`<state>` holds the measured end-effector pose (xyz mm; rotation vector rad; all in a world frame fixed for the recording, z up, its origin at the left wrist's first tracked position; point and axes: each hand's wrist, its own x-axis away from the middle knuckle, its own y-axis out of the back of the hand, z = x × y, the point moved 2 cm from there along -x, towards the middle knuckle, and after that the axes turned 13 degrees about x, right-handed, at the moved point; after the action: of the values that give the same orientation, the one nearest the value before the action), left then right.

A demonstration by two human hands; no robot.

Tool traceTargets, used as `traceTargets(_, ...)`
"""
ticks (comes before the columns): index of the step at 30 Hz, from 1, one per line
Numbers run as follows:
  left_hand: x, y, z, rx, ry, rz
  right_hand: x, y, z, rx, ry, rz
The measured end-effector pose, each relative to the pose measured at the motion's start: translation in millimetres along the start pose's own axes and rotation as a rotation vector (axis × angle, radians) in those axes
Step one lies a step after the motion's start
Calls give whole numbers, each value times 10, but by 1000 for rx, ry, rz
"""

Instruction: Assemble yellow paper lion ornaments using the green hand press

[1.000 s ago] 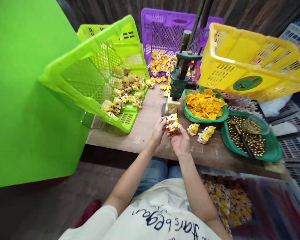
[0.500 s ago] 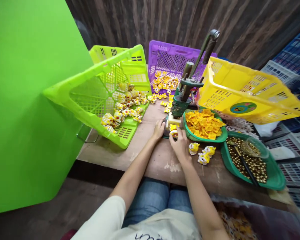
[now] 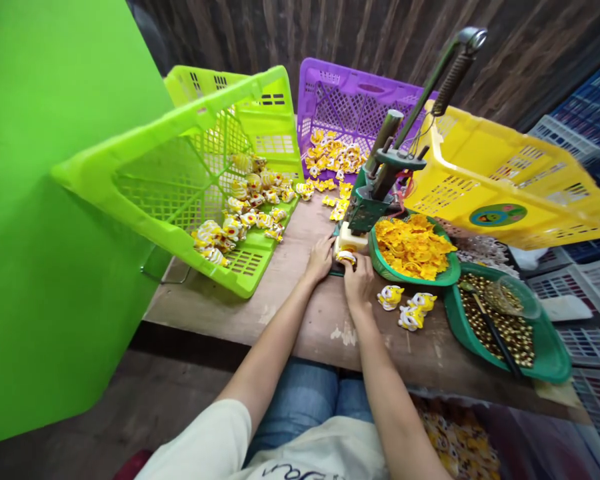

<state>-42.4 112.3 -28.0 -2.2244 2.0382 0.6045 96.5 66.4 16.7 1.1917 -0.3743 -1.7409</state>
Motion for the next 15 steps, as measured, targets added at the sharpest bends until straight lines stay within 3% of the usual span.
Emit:
traceTargets(10,7,4,12,-31,21,12,-52,8,20,0,49,78)
traceTargets(13,35,16,-10,-36,30,12,42,184,-23,-16,77,80)
traceTargets(15,34,24,-24,-45,28,10,-48,385,-110,-49,67,5)
